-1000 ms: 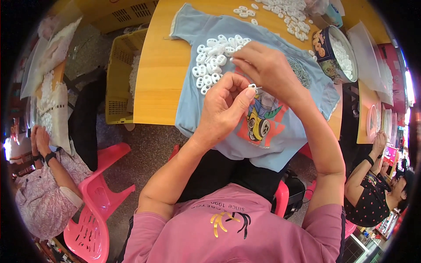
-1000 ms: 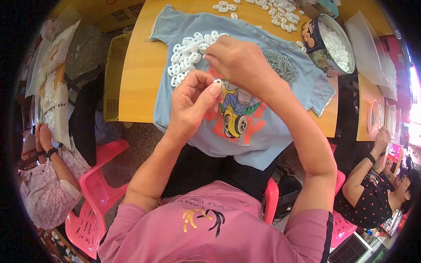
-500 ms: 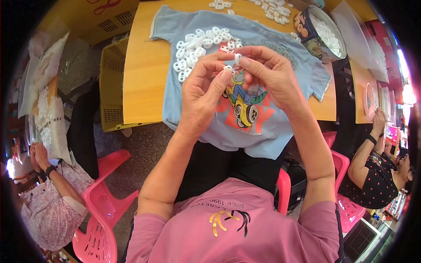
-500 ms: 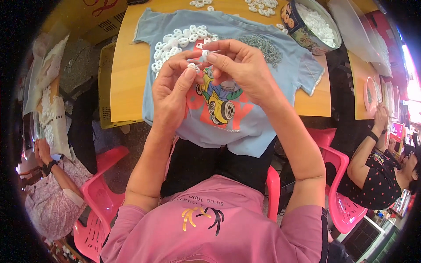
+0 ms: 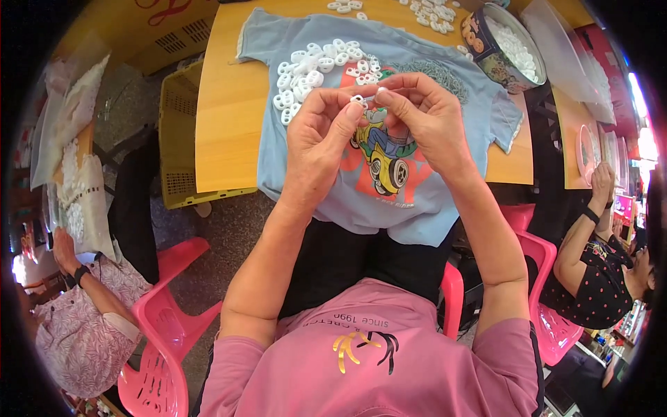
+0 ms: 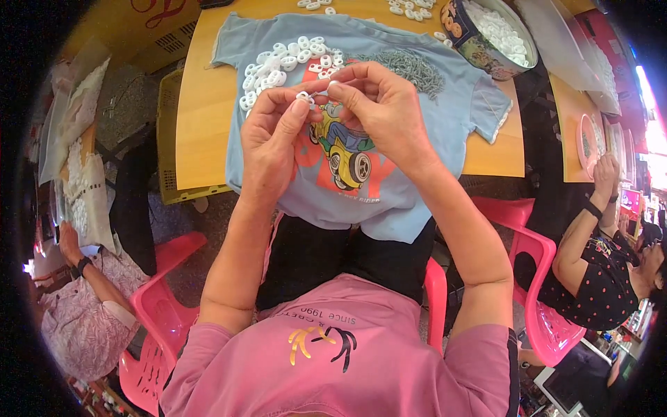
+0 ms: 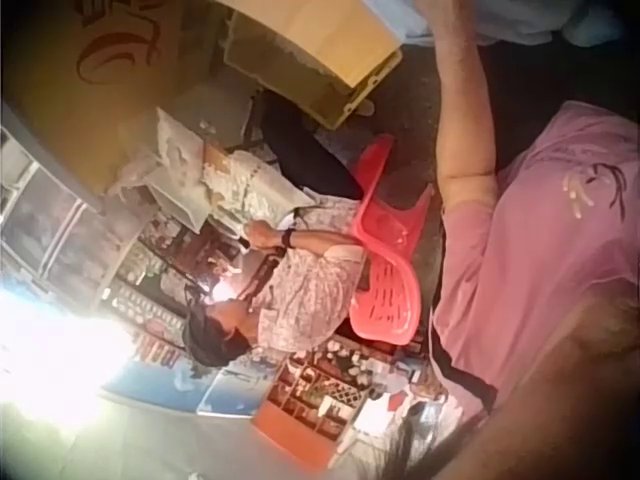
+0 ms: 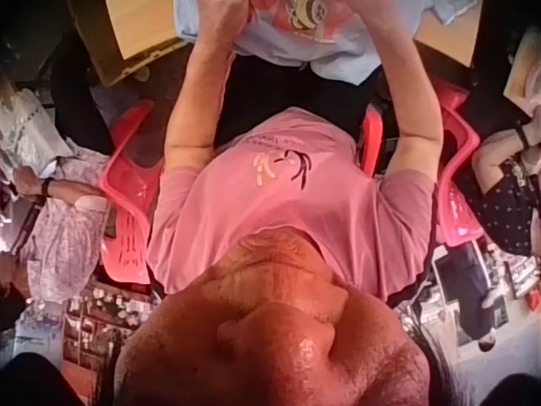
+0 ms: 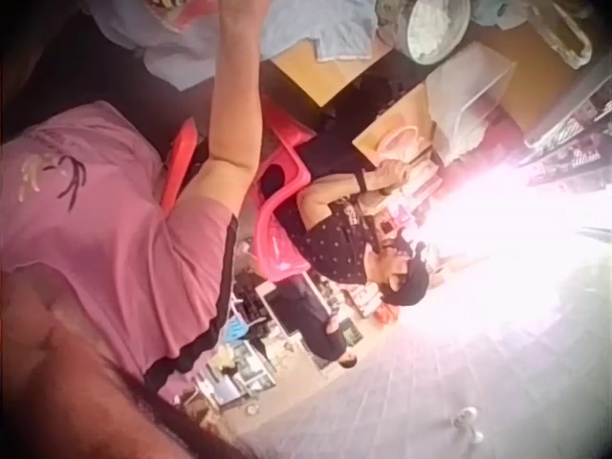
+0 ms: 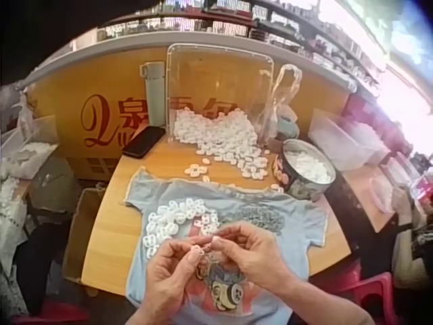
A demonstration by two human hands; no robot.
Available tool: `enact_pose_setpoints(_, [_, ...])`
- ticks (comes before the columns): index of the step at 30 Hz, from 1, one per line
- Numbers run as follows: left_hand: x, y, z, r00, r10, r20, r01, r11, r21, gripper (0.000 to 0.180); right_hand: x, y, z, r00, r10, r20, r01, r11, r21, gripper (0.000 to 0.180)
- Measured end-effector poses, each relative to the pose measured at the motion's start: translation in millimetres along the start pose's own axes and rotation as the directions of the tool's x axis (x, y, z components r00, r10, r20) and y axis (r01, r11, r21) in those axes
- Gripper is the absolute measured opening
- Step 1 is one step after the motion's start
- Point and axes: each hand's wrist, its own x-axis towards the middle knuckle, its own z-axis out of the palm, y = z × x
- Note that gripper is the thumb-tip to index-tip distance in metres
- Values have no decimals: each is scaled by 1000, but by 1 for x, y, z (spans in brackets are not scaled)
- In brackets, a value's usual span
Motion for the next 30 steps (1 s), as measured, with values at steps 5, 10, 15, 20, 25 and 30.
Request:
enact_pose_setpoints(5, [1,-2,0,1000,23,-1,-23,1000,-6,13,-5,-6,-2,999,7,31,-9,999,39,26])
enact_pose_setpoints(10, [0,-1,0,1000,6,2,-6,1000,-18,14,-13,-13,-1,999,31,45,-35,994,103,29])
enact_pose_setpoints(15, [-1,-1,-2,1000,5,18,-5,1000,-11,13,-17,-17,0,997,49,52,-55,990,129,29])
enact_pose_setpoints(20, [-2,1,-1,999,-29,22,29,999,-31,13,-17,-7,-1,999,3,40,-8,990,139,28])
enact_pose_setpoints(25, [-2,2,1,1000,-22,12,23,999,-23,13,-18,-4,0,1000,-7,13,5,989,149,28])
enact_pose_setpoints(30, [-3,4,1,999,-33,27,33,999,6,12,-19,-5,5,1000,16,-27,-10,980,197,22])
